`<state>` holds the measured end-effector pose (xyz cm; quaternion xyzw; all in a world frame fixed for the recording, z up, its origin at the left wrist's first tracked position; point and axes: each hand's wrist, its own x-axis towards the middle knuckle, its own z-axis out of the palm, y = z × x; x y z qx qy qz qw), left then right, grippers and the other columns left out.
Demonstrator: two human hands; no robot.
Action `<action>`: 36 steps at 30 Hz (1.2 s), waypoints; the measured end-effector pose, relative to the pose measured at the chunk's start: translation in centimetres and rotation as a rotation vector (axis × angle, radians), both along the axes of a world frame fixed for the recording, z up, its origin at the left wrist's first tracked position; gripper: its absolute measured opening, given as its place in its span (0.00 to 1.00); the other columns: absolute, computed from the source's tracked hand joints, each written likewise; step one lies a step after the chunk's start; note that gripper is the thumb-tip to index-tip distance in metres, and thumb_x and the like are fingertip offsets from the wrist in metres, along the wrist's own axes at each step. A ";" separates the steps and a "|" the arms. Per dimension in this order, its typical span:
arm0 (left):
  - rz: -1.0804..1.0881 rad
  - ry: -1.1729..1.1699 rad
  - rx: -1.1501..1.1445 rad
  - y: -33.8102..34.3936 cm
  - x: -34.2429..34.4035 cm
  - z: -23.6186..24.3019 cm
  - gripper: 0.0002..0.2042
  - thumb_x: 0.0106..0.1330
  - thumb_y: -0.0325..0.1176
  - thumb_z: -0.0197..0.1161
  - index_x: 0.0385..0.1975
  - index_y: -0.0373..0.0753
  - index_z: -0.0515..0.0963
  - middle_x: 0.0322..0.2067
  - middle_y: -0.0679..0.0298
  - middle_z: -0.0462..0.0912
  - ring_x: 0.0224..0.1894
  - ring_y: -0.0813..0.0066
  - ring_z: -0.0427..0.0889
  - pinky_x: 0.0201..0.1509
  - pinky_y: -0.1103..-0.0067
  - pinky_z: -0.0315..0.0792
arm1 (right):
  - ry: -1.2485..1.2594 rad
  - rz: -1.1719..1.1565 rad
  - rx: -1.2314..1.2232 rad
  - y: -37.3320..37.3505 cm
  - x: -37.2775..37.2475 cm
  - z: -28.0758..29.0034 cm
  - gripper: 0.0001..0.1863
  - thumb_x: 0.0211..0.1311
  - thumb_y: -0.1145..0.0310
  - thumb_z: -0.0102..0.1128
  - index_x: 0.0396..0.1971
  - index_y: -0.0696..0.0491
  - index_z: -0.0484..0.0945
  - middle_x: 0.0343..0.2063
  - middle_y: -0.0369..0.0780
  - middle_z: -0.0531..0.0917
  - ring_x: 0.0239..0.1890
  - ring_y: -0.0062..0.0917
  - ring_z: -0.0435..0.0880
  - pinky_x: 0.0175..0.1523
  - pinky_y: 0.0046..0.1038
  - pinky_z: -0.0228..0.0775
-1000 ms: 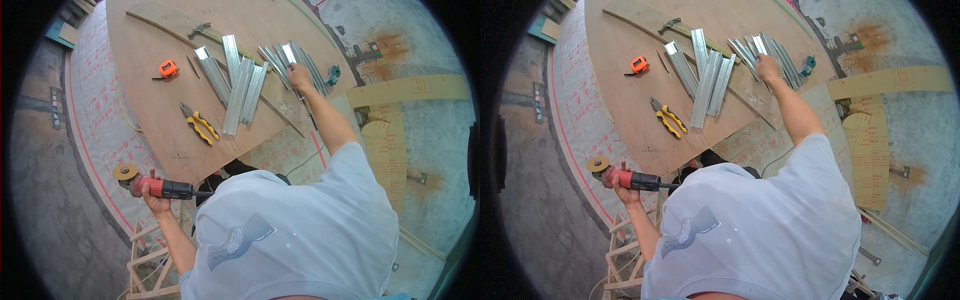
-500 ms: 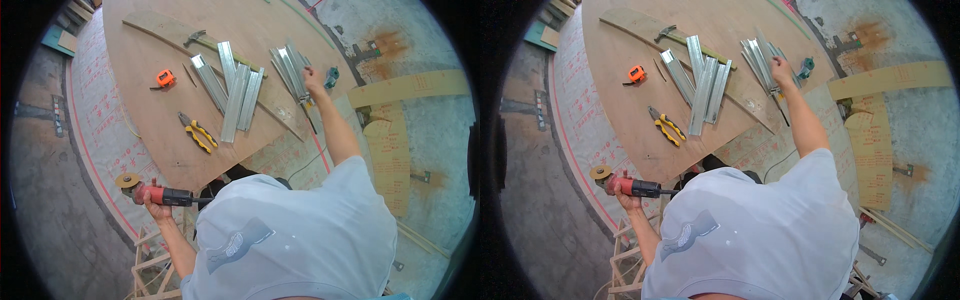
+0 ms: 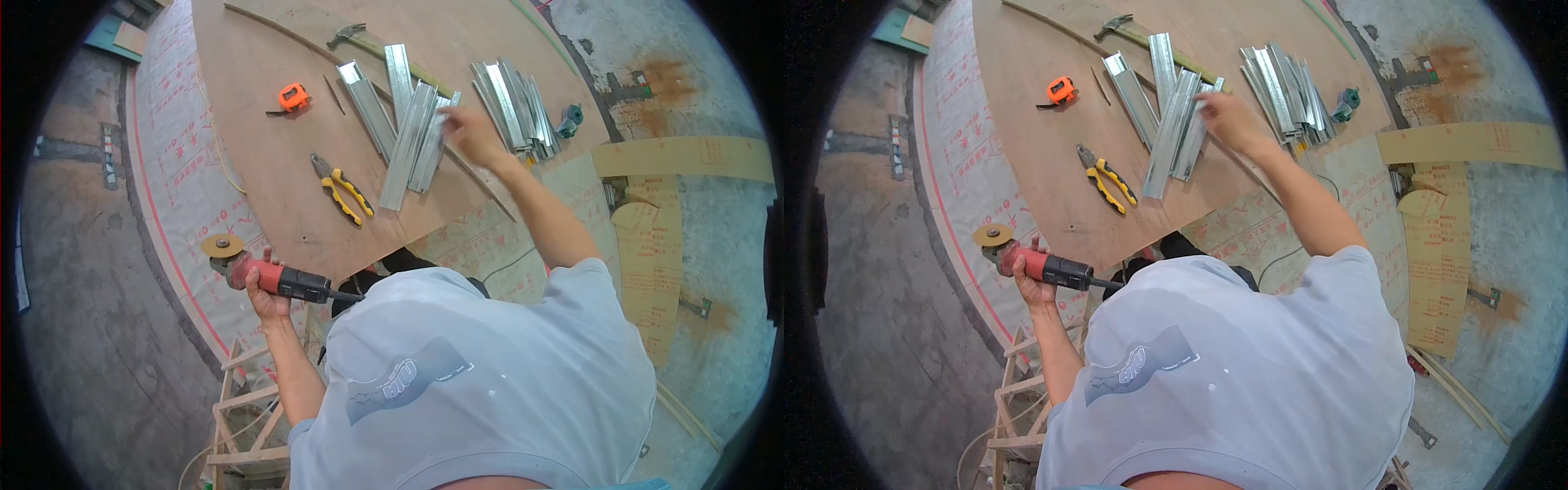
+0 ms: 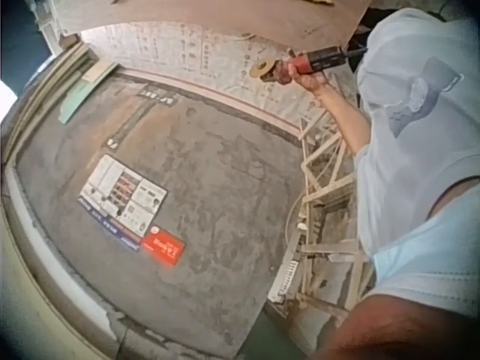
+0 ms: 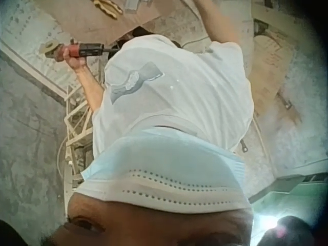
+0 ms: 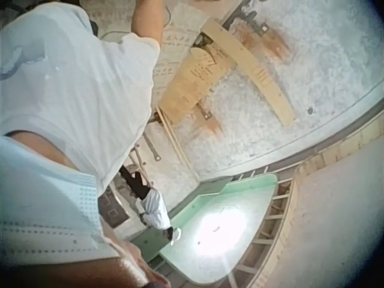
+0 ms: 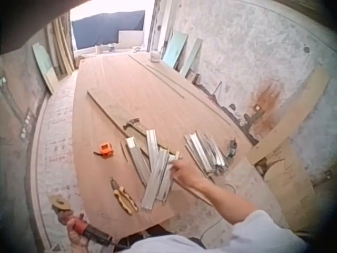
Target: Cutting metal studs using an angle grinder on a plywood workbench.
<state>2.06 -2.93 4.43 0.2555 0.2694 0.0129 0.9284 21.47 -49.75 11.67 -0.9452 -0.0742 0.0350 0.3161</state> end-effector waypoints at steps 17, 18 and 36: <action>0.083 0.016 -0.101 2.1 -2.8 -1.5 0.26 0.57 0.35 0.67 0.55 0.39 0.66 0.52 0.52 0.78 0.42 0.65 0.81 0.50 0.67 0.80 | 0.148 0.329 -0.409 11.6 0.6 -5.9 0.11 0.60 0.64 0.61 0.36 0.56 0.78 0.36 0.46 0.84 0.44 0.43 0.82 0.49 0.42 0.72; 0.089 0.015 -0.100 2.0 -2.8 -1.6 0.26 0.57 0.35 0.67 0.55 0.39 0.66 0.52 0.52 0.78 0.42 0.65 0.81 0.50 0.67 0.80 | 0.178 0.065 -0.329 12.9 1.1 -6.4 0.13 0.60 0.62 0.61 0.36 0.58 0.78 0.38 0.47 0.84 0.45 0.43 0.83 0.47 0.44 0.73; 0.077 0.026 -0.155 2.7 -2.6 -2.3 0.20 0.57 0.36 0.68 0.45 0.36 0.71 0.43 0.56 0.79 0.42 0.65 0.81 0.49 0.68 0.79 | 0.644 0.181 0.618 22.0 -5.9 -5.1 0.10 0.73 0.63 0.52 0.41 0.54 0.74 0.22 0.28 0.64 0.26 0.11 0.60 0.29 0.19 0.54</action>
